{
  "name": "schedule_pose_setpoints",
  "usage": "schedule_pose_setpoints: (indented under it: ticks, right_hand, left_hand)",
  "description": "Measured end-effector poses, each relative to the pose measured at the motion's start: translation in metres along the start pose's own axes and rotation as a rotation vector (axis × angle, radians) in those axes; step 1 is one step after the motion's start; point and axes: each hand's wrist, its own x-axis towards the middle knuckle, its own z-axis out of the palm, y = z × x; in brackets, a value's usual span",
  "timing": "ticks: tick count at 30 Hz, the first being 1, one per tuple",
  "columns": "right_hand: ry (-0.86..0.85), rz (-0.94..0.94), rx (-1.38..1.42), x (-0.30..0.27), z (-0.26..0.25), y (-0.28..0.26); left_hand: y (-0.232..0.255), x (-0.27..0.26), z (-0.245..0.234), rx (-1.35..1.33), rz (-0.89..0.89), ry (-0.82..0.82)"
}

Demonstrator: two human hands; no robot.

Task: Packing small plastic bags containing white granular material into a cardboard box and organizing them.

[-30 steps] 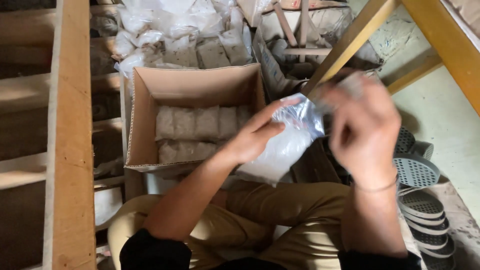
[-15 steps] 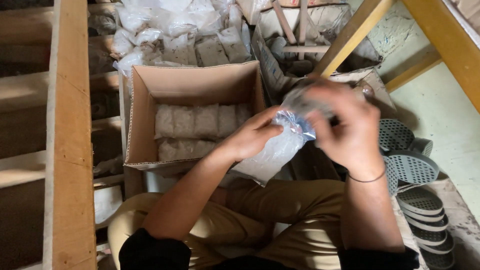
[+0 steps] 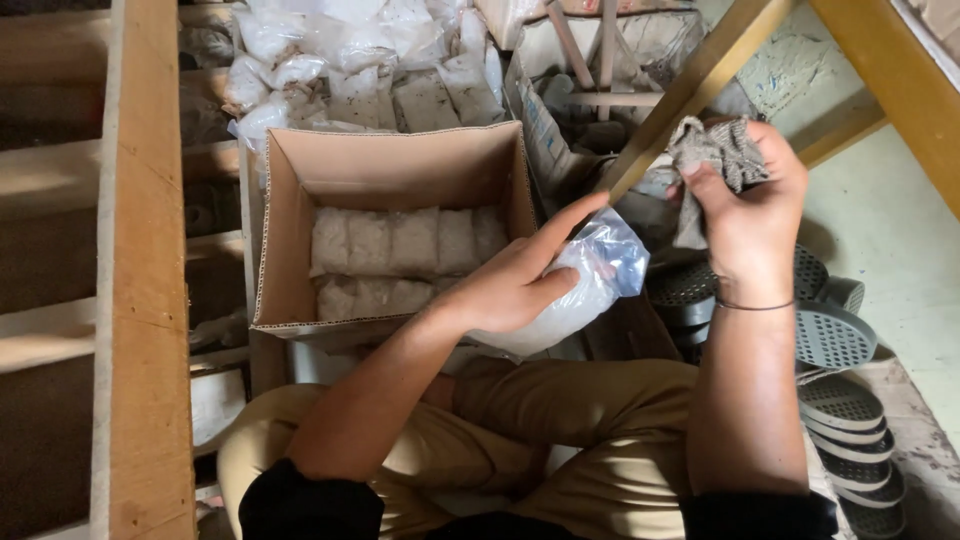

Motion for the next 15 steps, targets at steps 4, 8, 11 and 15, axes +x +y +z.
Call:
schedule_pose_setpoints:
  ticks: [4,8,11,15]
  right_hand:
    - [-0.101,0.103,0.106,-0.004,0.017,-0.021]
    - [-0.206,0.248,0.196,-0.011,-0.002,0.07]
    - [-0.394,0.172,0.161,-0.012,-0.014,0.082]
    - [-0.668,0.05,0.132,-0.005,0.022,0.001]
  left_hand:
    - [0.004,0.001,0.001,0.01,0.018,0.002]
    - [-0.007,0.0,0.0,0.046,0.037,0.011]
    - [-0.006,0.001,0.002,0.092,0.006,0.031]
    - [0.015,-0.003,0.002,0.166,-0.067,0.06]
